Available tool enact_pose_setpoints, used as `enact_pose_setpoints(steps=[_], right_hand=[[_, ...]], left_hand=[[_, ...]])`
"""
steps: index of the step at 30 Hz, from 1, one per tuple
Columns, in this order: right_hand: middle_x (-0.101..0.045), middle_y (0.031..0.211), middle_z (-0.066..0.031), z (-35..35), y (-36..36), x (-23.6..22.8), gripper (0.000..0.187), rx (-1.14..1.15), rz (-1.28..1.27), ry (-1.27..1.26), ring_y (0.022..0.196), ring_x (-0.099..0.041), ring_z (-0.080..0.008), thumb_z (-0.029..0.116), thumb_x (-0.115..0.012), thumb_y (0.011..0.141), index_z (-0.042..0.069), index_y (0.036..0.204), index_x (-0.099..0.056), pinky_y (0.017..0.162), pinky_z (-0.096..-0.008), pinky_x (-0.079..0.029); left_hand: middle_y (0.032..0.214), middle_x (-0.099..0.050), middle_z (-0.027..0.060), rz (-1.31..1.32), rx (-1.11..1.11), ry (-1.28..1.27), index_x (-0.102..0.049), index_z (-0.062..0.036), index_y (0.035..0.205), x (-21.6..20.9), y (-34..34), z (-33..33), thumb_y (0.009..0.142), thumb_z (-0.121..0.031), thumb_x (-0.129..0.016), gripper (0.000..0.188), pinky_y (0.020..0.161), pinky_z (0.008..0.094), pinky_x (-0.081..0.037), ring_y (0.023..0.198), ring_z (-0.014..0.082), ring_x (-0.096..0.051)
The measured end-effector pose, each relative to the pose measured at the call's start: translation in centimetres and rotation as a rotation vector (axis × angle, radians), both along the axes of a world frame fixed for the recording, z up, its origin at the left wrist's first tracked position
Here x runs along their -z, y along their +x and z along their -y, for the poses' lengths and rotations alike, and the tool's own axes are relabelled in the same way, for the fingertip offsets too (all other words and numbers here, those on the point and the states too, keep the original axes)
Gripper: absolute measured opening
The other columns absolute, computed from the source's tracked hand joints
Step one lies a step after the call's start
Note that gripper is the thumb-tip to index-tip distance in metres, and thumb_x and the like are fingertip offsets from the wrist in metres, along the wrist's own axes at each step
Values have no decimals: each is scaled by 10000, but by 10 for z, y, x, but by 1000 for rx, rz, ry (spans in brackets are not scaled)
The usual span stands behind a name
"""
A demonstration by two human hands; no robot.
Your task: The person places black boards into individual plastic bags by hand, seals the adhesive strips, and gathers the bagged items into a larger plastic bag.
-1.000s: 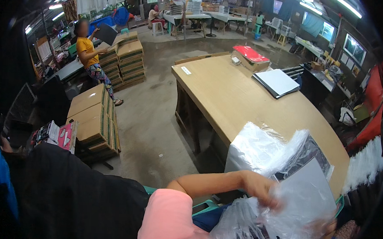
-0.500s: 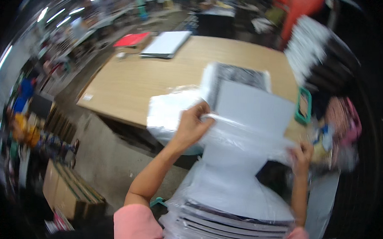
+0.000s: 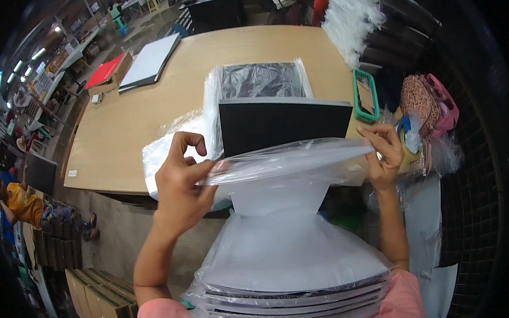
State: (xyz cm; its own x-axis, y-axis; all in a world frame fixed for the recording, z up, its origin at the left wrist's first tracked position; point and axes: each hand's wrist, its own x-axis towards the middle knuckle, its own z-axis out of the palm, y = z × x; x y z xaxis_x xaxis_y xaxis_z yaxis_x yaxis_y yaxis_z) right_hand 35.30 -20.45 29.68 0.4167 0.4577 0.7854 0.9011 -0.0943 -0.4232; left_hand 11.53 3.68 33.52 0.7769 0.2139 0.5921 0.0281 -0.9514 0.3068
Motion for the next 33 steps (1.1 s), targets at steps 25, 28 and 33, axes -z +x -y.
enact_pose_setpoints(steps=[25,28,33], right_hand=[[-584,953,-125,112,-38,203,163,-515,-1085,-531,916,-536,-189,104,-670,685,-26,784,-672,829,-313,-402],[-609,814,-104,109,-44,227,167,-352,-1093,-538,791,-562,-165,116,-670,702,-37,766,-663,705,-291,-437],[-610,727,-57,68,-45,242,262,-259,-1196,-772,691,-571,-142,214,-716,712,2,847,-641,649,-273,-451]], left_hand=[[802,-617,21,-420,331,-2149,-591,-49,958,289,-84,-5,851,-65,-548,117,616,227,-511,642,102,-581],[813,-618,29,-410,235,-2227,-582,-46,976,308,-80,-1,859,-59,-535,127,614,231,-516,680,124,-605],[750,-630,62,-393,-241,-1709,-614,-10,847,366,-102,-27,741,-214,-728,256,534,241,-509,611,132,-591]])
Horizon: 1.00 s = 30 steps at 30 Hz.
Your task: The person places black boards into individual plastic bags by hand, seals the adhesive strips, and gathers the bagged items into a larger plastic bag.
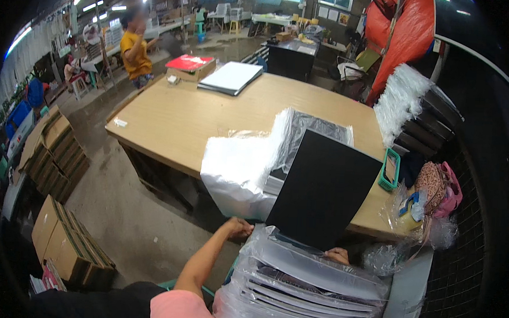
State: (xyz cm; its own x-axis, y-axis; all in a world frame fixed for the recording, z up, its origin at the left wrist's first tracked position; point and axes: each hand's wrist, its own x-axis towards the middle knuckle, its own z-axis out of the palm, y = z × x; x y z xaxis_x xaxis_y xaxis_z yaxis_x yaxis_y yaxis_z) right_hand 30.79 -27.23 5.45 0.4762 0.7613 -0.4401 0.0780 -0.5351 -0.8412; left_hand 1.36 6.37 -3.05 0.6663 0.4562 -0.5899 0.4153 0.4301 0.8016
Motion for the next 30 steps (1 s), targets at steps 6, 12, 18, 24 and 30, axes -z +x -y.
enact_pose_setpoints(steps=[6,12,18,24,30], right_hand=[[-627,751,-67,64,44,8,335,-25,309,-152,728,-594,-148,300,-729,712,10,847,-631,641,-287,-470],[-614,708,-81,-30,43,-176,368,-519,334,-226,598,-617,-163,345,-700,745,7,813,-570,552,-293,-473],[-596,722,-131,-115,8,-313,457,-660,872,91,708,-602,-246,365,-736,663,40,924,-546,616,-358,-453],[-497,531,-21,-123,241,-364,270,512,342,254,382,-433,-92,195,-676,749,25,915,-547,360,-279,-389],[-434,557,31,-208,136,-376,430,129,444,401,431,-399,-66,215,-651,788,34,1159,-530,427,-210,-373]], left_hand=[[769,-617,64,161,228,485,-618,-24,964,-200,-5,-45,884,-291,-523,295,599,266,-470,674,129,-584],[1078,-482,59,-507,-521,1651,-669,-69,815,-207,20,-148,759,-119,-584,113,750,374,-416,957,241,-483],[1067,-530,99,-106,-353,2203,-607,-56,783,-214,27,-163,650,-41,-599,134,763,439,-396,989,279,-496],[1116,-513,98,26,-333,2105,-567,-99,1015,-221,48,-122,715,-171,-682,329,892,407,-351,1053,265,-479],[888,-646,133,236,-310,1269,-609,-10,986,-237,36,-164,612,126,-475,420,771,295,-475,880,202,-618]])
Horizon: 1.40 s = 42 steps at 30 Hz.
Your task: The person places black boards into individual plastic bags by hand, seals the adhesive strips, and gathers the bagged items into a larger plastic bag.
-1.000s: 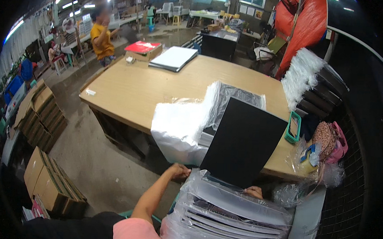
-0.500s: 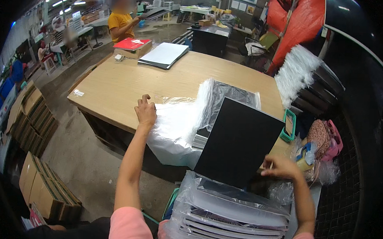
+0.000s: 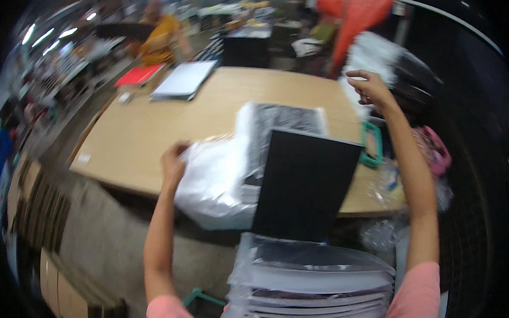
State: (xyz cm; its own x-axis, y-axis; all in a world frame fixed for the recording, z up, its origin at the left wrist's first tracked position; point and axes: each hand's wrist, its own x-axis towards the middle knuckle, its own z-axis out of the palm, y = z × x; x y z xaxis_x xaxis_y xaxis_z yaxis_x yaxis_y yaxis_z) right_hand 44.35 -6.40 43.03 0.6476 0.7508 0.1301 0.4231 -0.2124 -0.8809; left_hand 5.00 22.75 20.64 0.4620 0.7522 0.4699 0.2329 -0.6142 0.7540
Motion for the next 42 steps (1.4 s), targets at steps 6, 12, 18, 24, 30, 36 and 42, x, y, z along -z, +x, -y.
enact_pose_setpoints(steps=[6,12,18,24,30,36,42], right_hand=[[-620,832,-98,-91,-153,42,371,-753,128,-199,736,-606,-134,168,-671,760,-1,1076,-577,592,-259,-504],[-608,984,-171,-202,-197,138,462,-648,581,-57,928,-586,-292,127,-713,659,16,1071,-538,789,-342,-470],[-628,811,-185,-226,-205,163,128,-360,448,152,811,-613,-326,108,-671,660,25,752,-642,730,-380,-480],[-627,752,-184,-225,-204,141,135,-365,456,218,743,-615,-315,21,-602,630,22,748,-666,689,-367,-487],[-620,714,-187,-228,-206,151,145,-269,415,283,715,-609,-327,-10,-566,631,20,731,-666,685,-388,-481],[-615,785,-212,-230,-206,150,94,-238,605,388,741,-609,-361,-3,-542,672,-6,731,-615,685,-421,-476],[-628,808,-179,-211,-192,154,233,-1061,34,-215,723,-623,-277,192,-518,809,-22,891,-561,632,-388,-470]], left_hand=[[863,-644,73,153,59,39,-588,-38,1048,-36,20,18,705,57,-572,355,649,240,-447,761,132,-586],[711,-622,24,283,129,-235,-604,4,936,-44,36,18,774,-50,-635,173,570,197,-410,650,95,-568],[665,-622,41,-76,-177,-167,-643,-18,734,-24,24,-4,748,-230,-700,219,568,265,-427,652,133,-600],[689,-641,78,337,-18,-111,-609,-55,1064,-18,23,-10,648,-276,-777,500,584,316,-459,667,165,-618],[624,-586,21,222,113,-233,-552,56,1119,-39,45,4,704,-125,-728,485,517,179,-389,550,54,-512],[672,-568,15,309,343,-584,-603,11,980,-5,40,-5,777,-303,-674,382,535,204,-418,573,56,-488],[860,-603,59,-551,1040,-689,-594,-11,941,-48,10,20,872,-475,-474,484,739,308,-448,818,166,-554]])
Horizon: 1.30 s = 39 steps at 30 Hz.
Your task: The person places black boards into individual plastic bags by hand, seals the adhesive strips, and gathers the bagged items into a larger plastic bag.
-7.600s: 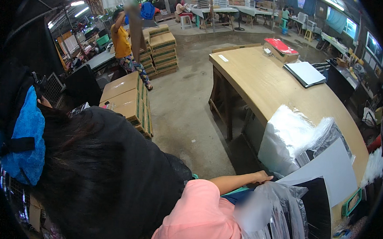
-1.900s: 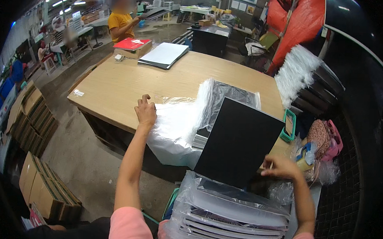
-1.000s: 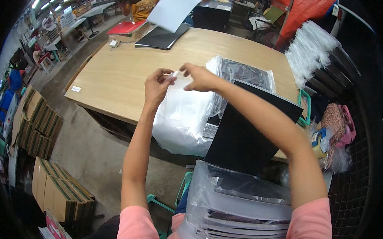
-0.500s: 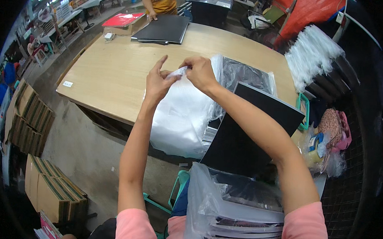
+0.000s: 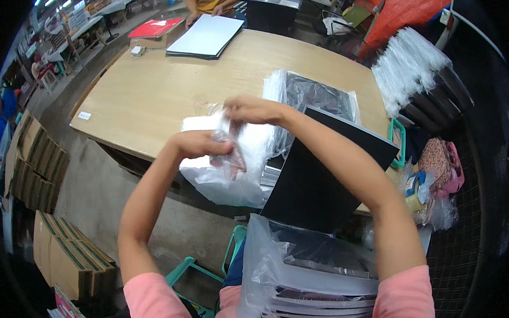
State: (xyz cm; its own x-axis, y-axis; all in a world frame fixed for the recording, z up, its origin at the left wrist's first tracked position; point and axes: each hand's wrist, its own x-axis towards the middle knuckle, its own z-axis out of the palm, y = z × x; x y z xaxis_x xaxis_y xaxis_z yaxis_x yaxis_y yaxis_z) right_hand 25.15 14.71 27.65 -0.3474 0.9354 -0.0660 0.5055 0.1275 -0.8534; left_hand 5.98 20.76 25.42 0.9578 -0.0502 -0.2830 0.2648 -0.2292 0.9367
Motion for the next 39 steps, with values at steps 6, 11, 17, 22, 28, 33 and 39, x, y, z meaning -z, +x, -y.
enact_pose_setpoints(steps=[6,11,17,22,28,33,39], right_hand=[[-645,730,-99,142,-18,-69,235,-1173,-234,-436,647,-609,-156,236,-609,832,16,896,-660,548,-254,-498],[-613,781,-146,223,108,-50,242,-119,-860,-37,754,-604,-245,229,-581,840,-5,896,-605,682,-372,-482],[-581,779,-158,312,80,-11,301,14,-865,-298,670,-563,-211,231,-546,820,-46,937,-541,569,-322,-475],[-570,749,-147,385,87,-13,264,299,-705,-148,619,-533,-178,159,-548,771,-54,927,-528,550,-293,-448],[-526,620,-70,341,91,11,116,1080,-880,423,545,-467,-97,6,-536,673,-25,784,-540,476,-230,-362],[-523,742,-64,312,138,12,50,1301,-49,753,629,-510,-91,-26,-560,720,-18,749,-600,473,-202,-380],[-538,896,-75,337,112,-22,254,1246,230,811,714,-541,-116,-55,-529,742,24,936,-673,553,-210,-435]], left_hand=[[941,-602,119,768,113,-466,-594,1,956,-10,-69,29,856,-286,-556,306,792,374,-456,894,235,-567],[930,-585,96,402,358,-26,-605,-32,893,-38,-31,113,854,-310,-574,282,730,348,-445,826,238,-553],[941,-583,131,978,363,-1588,-455,-36,1186,-48,21,156,820,-497,-546,596,657,331,-487,733,190,-570],[816,-576,71,872,354,-1344,-490,-19,1108,-45,42,153,781,-525,-581,610,585,266,-462,652,128,-542],[614,-500,60,653,-760,540,-569,-16,778,-27,67,138,688,-72,-627,122,522,291,-391,514,143,-455],[913,-477,94,433,-719,1165,-593,-227,1132,-43,104,144,626,4,-601,556,557,365,-453,607,276,-543],[907,-466,74,723,-652,988,-651,-183,1046,-84,61,162,627,5,-624,460,550,355,-458,638,249,-543]])
